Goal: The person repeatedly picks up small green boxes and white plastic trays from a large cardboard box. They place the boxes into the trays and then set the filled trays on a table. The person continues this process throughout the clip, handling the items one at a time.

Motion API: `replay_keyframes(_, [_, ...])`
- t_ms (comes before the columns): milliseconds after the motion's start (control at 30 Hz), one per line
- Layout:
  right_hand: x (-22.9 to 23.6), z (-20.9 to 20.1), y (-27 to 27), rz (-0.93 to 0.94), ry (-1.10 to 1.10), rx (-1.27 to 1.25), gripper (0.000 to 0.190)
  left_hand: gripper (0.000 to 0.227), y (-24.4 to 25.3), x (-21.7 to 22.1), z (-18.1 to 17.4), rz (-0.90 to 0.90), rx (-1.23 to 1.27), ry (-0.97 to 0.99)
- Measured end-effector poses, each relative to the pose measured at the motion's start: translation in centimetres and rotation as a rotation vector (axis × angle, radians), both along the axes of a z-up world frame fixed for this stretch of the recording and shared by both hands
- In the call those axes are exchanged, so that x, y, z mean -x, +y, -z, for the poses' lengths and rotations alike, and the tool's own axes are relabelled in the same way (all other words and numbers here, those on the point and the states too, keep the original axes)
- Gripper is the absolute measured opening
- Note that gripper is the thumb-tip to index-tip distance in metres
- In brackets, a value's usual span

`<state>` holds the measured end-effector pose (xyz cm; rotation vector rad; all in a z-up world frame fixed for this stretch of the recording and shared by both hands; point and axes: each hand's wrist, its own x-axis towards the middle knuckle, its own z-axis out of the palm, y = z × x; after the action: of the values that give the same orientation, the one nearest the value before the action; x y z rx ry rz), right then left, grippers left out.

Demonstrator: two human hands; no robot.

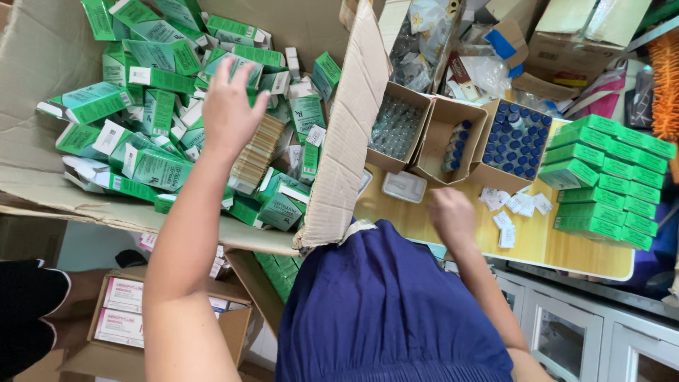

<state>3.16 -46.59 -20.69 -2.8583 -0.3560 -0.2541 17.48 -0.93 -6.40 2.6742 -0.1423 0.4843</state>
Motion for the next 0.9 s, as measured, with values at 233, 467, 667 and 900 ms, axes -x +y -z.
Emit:
replay_keyframes(233, [-6.0, 5.0, 10.2, -0.774, -0.017, 0.164, 0.022, 0.03, -4.3, 7.2, -9.3, 0.201, 0.158, -0.279])
replay_keyframes(467, [-6.1, 8.4, 10.4, -0.93, -0.055, 0.198, 0.023, 0.041, -12.7, 21.5, -9.9, 0.537, 0.461, -0.06])
replay_keyframes(667, [-6.6, 9.5, 9.1, -1.054, -0.096, 0.127, 0.022, 0.03, -19.5, 25.2, -0.6, 0.353, 0.726, 0.207])
replay_keyframes(900, [-3.4, 5.3, 5.8, -1.11, 0.182, -0.13, 0.012, 0.048, -22.7, 28.4, 10.4, -0.103, 0.599, 0.503])
